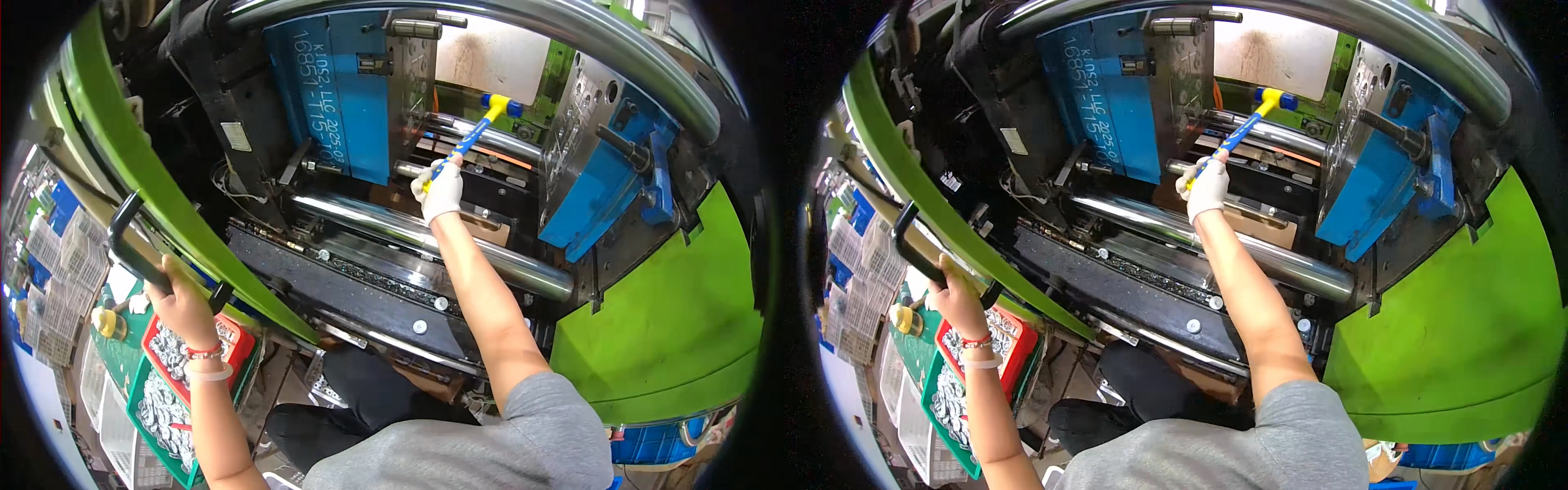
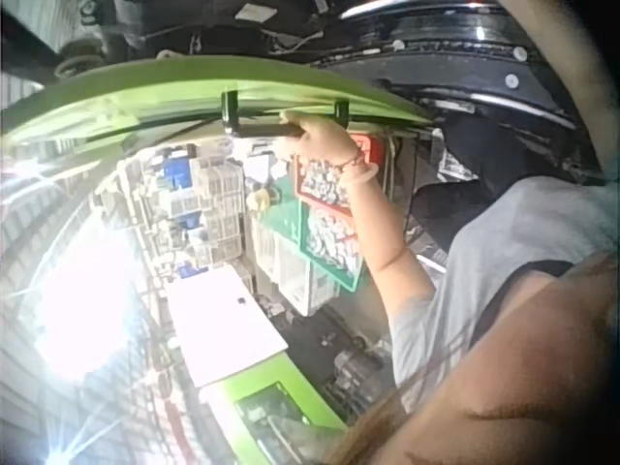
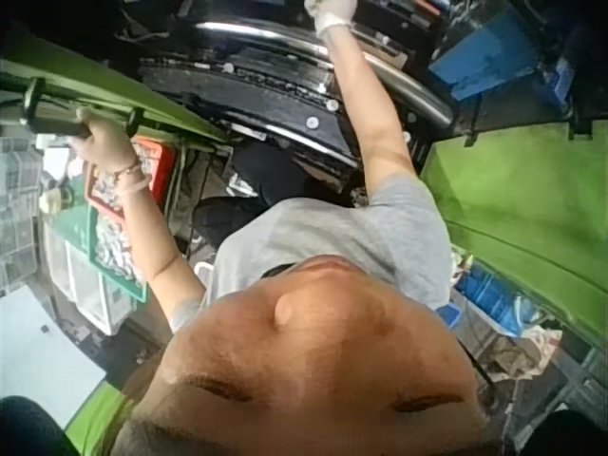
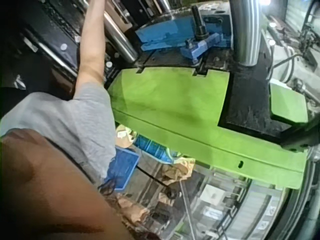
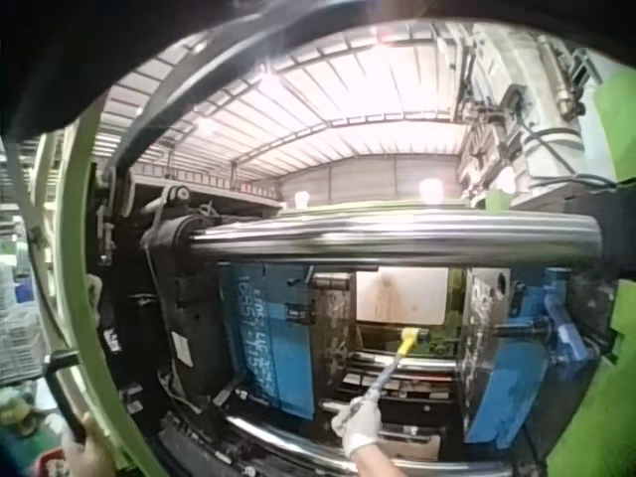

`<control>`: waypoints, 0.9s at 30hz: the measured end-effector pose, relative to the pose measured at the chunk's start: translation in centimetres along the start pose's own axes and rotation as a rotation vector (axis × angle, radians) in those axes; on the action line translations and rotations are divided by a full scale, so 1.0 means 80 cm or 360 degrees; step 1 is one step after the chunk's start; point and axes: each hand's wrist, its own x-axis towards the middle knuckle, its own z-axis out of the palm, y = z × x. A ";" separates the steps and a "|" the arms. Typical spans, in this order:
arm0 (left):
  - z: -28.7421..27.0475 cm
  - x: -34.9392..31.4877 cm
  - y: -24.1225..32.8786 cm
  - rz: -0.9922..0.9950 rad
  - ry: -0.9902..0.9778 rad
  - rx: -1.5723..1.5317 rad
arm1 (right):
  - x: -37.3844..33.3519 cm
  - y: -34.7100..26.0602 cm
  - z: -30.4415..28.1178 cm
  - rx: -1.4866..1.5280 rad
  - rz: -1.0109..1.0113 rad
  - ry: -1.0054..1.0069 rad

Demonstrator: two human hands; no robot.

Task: The person fits plastic components together by hand, places them into a basket, loads and unloads pieces from an injection molding machine, and taps the mold using a mallet.

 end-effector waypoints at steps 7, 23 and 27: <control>0.010 0.006 0.015 -0.0191 -0.0161 0.0029 | -0.239 0.031 0.005 0.0345 0.0185 -0.0567; -0.039 -0.217 0.284 0.0089 -0.1158 -0.0579 | -0.551 -0.117 -0.159 -0.0644 0.0317 -0.1986; -0.046 -0.272 0.372 0.0200 -0.1442 -0.0824 | -0.566 -0.152 -0.191 -0.0647 0.0379 -0.2027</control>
